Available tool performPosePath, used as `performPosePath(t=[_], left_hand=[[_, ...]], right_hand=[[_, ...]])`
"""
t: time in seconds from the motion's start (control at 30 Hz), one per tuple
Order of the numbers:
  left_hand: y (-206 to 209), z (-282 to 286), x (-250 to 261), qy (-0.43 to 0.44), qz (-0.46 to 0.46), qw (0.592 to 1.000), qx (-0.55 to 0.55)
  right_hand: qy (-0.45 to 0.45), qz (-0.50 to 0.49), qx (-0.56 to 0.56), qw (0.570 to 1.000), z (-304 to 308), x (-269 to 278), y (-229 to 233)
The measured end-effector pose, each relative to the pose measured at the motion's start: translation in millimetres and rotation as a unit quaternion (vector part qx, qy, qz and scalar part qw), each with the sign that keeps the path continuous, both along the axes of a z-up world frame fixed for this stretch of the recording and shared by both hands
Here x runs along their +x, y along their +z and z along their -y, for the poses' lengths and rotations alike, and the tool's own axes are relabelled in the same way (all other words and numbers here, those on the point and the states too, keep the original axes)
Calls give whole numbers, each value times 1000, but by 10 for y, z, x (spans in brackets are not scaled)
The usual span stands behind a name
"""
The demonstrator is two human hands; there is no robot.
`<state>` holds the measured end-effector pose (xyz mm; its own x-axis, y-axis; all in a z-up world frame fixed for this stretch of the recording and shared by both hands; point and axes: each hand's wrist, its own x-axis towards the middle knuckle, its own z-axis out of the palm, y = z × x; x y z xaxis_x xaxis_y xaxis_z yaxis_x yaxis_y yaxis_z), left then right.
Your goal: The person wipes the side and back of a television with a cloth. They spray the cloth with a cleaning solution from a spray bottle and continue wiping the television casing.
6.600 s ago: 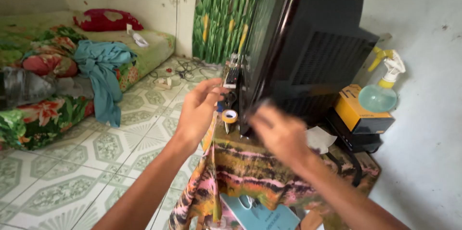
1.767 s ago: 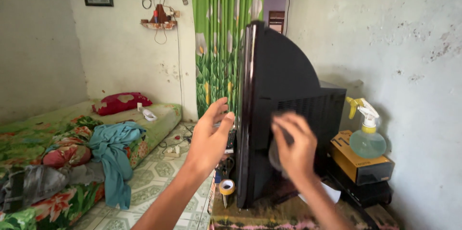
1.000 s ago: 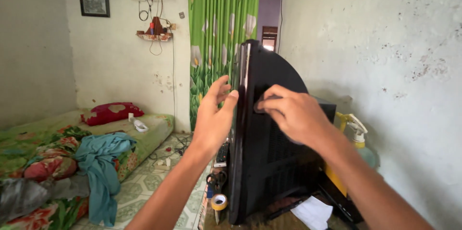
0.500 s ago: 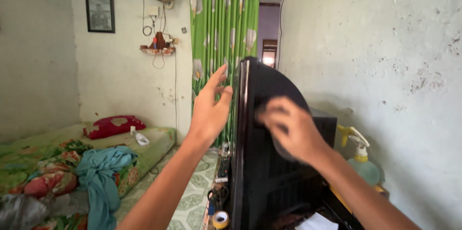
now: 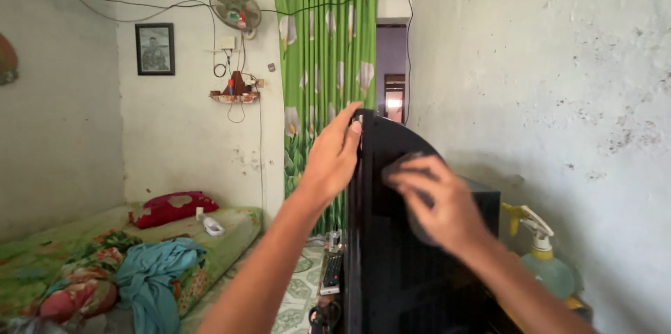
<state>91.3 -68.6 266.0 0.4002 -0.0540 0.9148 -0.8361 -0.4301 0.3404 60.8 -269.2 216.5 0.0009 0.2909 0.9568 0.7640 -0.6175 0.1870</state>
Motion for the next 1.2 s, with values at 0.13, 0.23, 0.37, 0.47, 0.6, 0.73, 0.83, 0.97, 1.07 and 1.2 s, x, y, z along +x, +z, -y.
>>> performPosePath(t=[0.13,0.23,0.37,0.47,0.6,0.73,0.83,0.97,1.07,1.2], left_hand=[[-42,-17,13,-14,48,999,-6],[-86,24,9,-43,73,996,-30],[-108,43,-37,-64,53,996,-43],[-83,45,-36,-50,53,997,-40],[-103,45,-21,-59,60,996,-43],[-82,32,-39,-62,31,997,-36],[-90,66,-53,-63,37,996,-48],[-140,177,-12,-51,68,993,-88],[-164,225,44,-42,101,989,-103],[-187,243,101,-51,124,985,-110]], right_hand=[[3,12,102,995,-26,176,318],[11,32,99,994,-156,134,296],[17,-3,38,999,-195,-129,230],[7,-4,36,999,-150,-112,442],[21,13,77,997,-214,70,427],[31,10,18,999,-126,-22,-22],[-11,-43,-2,999,32,-13,-9],[-24,14,99,995,25,149,171],[-23,22,90,995,-65,152,-6],[-9,-18,32,999,52,60,-244]])
